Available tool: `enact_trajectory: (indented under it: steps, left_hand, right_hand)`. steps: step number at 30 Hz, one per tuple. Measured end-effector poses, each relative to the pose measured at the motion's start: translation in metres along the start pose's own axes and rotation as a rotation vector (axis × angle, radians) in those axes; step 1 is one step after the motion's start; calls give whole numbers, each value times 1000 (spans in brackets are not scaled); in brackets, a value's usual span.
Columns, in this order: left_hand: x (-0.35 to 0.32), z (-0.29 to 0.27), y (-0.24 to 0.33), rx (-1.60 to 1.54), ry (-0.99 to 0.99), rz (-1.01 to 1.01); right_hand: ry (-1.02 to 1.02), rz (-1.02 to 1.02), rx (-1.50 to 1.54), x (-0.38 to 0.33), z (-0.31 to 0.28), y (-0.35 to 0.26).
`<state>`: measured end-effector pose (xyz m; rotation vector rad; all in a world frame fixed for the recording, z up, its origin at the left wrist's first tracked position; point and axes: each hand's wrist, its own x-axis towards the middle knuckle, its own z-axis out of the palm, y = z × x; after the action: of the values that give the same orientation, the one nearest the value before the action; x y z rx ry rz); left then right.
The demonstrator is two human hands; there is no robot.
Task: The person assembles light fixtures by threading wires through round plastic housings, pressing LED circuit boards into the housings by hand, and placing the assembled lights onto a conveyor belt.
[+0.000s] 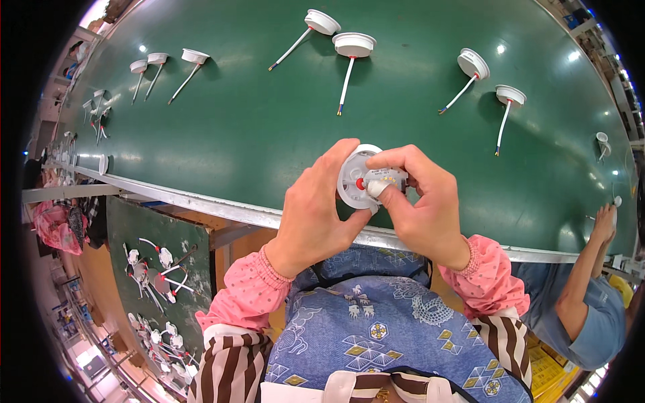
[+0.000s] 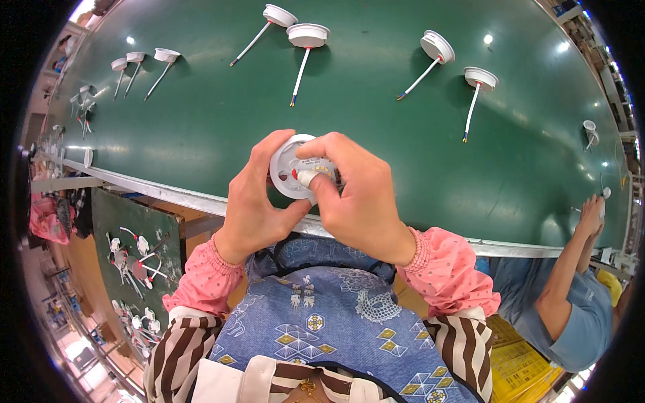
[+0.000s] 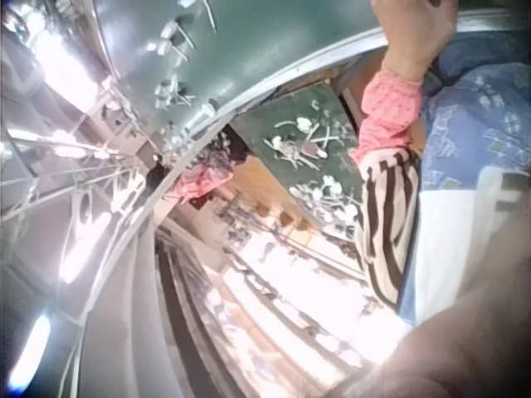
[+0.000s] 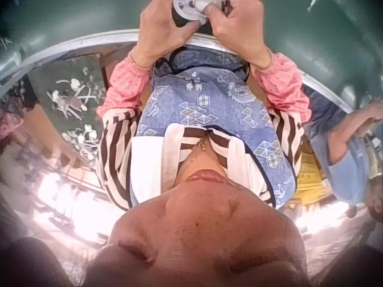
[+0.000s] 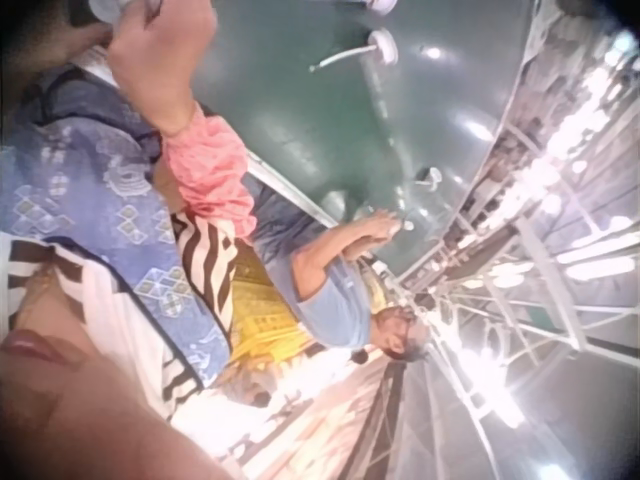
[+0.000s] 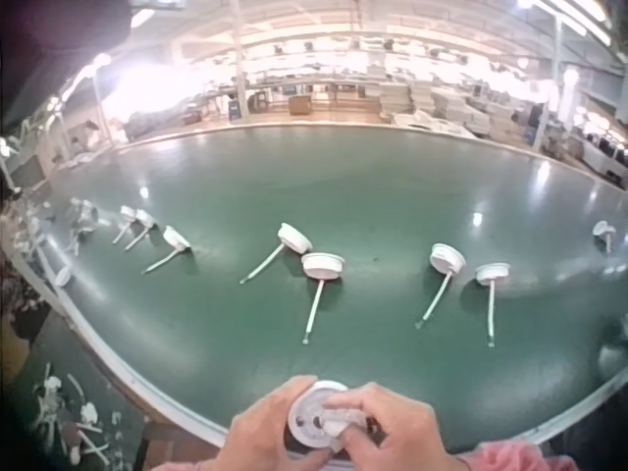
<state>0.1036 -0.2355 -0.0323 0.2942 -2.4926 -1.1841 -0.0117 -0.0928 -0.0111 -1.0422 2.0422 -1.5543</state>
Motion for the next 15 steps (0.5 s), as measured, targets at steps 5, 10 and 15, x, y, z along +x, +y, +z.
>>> enact_trajectory:
  steps: [5, 10, 15]
  left_hand:
    - [0, 9, 0, 41, 53, 67]
    - [2, 13, -2, 31, 69, 111]
    - [4, 11, 2, -3, 47, 144]
  right_hand:
    - [92, -108, -52, -3, 9, -3]
    - [90, -180, -138, -3, 9, -4]
    - [119, -262, -191, -3, 8, -2]
